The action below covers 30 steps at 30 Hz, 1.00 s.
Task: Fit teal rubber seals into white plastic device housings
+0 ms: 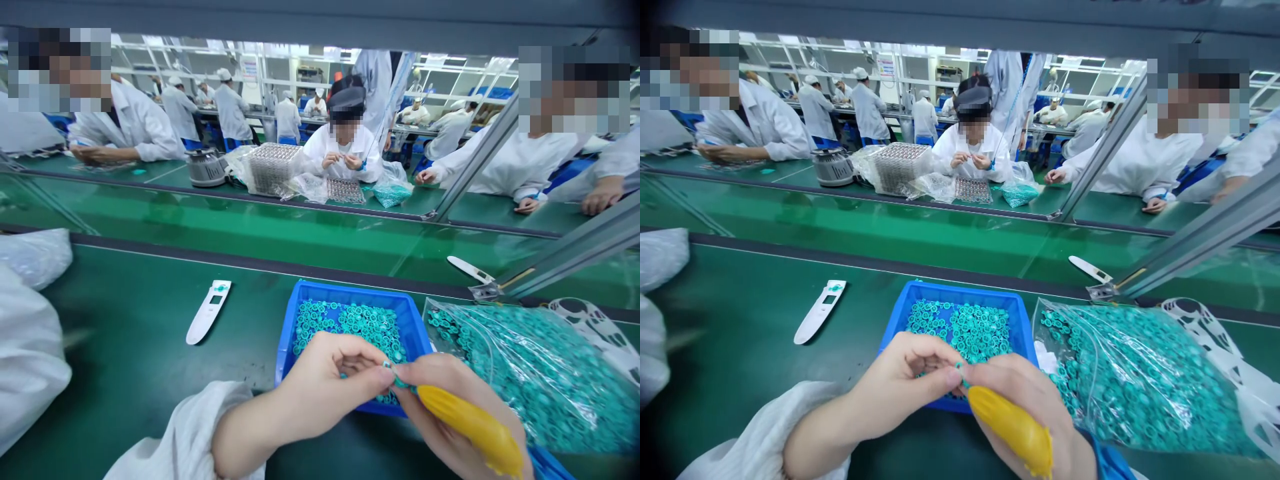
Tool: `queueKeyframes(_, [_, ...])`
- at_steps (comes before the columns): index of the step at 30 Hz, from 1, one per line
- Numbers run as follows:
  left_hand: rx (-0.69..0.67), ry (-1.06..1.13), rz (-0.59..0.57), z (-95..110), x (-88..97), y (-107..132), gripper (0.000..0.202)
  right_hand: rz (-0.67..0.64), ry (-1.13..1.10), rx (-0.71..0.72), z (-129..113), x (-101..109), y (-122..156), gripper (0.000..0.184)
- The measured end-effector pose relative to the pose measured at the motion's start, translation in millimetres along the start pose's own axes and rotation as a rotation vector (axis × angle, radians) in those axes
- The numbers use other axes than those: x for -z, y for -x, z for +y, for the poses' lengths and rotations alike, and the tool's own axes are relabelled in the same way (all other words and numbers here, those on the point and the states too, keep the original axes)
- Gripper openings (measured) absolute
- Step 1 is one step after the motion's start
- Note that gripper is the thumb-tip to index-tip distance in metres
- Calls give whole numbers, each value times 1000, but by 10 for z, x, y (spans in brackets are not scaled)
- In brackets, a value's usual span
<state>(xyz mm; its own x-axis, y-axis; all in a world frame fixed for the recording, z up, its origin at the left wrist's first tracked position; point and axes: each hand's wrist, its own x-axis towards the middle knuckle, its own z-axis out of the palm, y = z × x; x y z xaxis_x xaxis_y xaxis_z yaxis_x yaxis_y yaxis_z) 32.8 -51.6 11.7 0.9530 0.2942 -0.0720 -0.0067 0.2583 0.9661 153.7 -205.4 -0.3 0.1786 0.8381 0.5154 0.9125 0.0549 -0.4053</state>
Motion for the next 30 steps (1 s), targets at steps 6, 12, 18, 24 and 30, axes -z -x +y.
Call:
queueKeyframes(6, [114, 285, 45, 84, 45, 2, 22, 305, 349, -271, 532, 212, 121, 14])
queueKeyframes(12, [152, 250, 71, 112, 28, 33, 25, -234, 587, -536, 1636, 54, 448, 30])
queueKeyframes(18, [-41, -455, 103, 115, 187, -5, 25, -173, 563, -522, 1724, 49, 497, 31])
queueKeyframes(24, [-248, -1173, 54, 12, 264, -86, 33, 163, -85, -623, 836, 156, 115, 33])
queueKeyframes(30, [-684, -713, -20, -49, 51, 14, 26, 38, -947, -623, -39, -35, -305, 31])
